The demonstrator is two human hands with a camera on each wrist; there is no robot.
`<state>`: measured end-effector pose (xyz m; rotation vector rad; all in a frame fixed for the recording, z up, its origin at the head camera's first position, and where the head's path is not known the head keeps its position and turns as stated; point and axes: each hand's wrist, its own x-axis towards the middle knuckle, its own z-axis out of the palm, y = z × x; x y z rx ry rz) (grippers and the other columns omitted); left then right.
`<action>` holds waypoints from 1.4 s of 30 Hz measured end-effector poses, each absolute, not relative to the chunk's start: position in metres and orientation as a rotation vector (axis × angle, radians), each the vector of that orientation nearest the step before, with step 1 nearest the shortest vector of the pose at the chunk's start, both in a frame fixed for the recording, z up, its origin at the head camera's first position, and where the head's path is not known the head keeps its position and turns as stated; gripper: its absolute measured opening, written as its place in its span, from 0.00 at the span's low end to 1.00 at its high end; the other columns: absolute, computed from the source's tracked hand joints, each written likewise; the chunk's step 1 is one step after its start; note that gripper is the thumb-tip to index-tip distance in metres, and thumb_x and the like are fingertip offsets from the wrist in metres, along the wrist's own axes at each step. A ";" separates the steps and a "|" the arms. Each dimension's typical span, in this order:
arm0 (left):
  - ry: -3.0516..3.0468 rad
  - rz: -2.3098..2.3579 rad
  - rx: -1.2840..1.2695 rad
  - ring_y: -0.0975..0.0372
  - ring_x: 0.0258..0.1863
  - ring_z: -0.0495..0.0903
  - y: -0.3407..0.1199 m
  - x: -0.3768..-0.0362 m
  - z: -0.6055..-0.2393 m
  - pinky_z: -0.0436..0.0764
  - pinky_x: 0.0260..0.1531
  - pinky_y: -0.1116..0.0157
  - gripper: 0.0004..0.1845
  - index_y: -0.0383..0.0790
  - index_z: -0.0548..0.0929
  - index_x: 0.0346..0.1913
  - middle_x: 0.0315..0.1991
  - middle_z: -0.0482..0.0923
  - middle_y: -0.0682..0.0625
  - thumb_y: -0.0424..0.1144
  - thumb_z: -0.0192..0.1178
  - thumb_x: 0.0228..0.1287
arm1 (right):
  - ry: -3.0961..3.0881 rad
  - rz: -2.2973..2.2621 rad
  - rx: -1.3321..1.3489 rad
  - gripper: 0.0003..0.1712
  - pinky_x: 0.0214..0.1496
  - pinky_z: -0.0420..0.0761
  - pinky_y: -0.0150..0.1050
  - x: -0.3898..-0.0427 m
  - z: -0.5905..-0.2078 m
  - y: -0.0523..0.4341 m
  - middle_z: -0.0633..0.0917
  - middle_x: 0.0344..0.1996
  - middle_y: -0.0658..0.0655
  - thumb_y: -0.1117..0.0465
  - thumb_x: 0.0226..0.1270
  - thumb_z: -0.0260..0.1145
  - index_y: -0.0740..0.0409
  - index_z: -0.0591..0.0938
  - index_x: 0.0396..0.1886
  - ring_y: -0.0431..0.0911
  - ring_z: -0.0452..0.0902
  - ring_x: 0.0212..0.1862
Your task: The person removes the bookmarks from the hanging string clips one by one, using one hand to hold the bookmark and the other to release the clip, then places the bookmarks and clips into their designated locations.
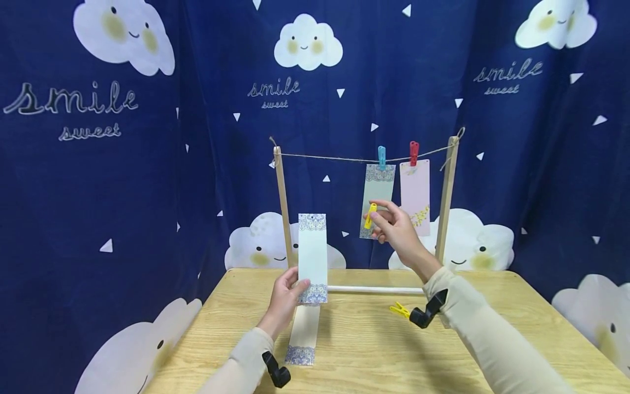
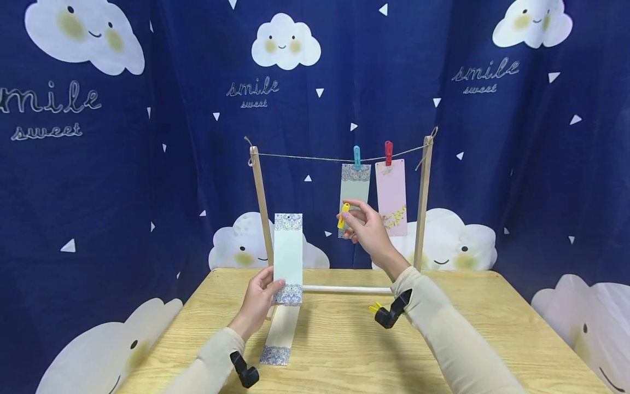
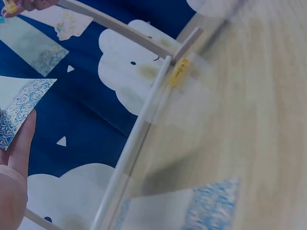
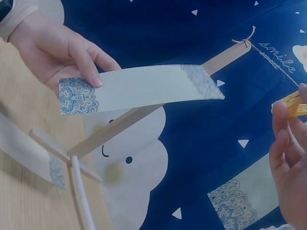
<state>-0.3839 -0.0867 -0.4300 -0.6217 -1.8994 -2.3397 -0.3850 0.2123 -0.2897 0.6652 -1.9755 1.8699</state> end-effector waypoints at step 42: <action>-2.236 -2.250 -0.523 0.47 0.58 0.74 -0.117 -0.336 -0.496 0.76 0.53 0.43 0.24 0.32 0.74 0.67 0.60 0.78 0.41 0.37 0.63 0.73 | -1.968 1.954 0.572 0.22 0.29 0.79 0.32 -0.344 -0.398 0.256 0.87 0.45 0.52 0.58 0.82 0.59 0.55 0.72 0.70 0.43 0.80 0.31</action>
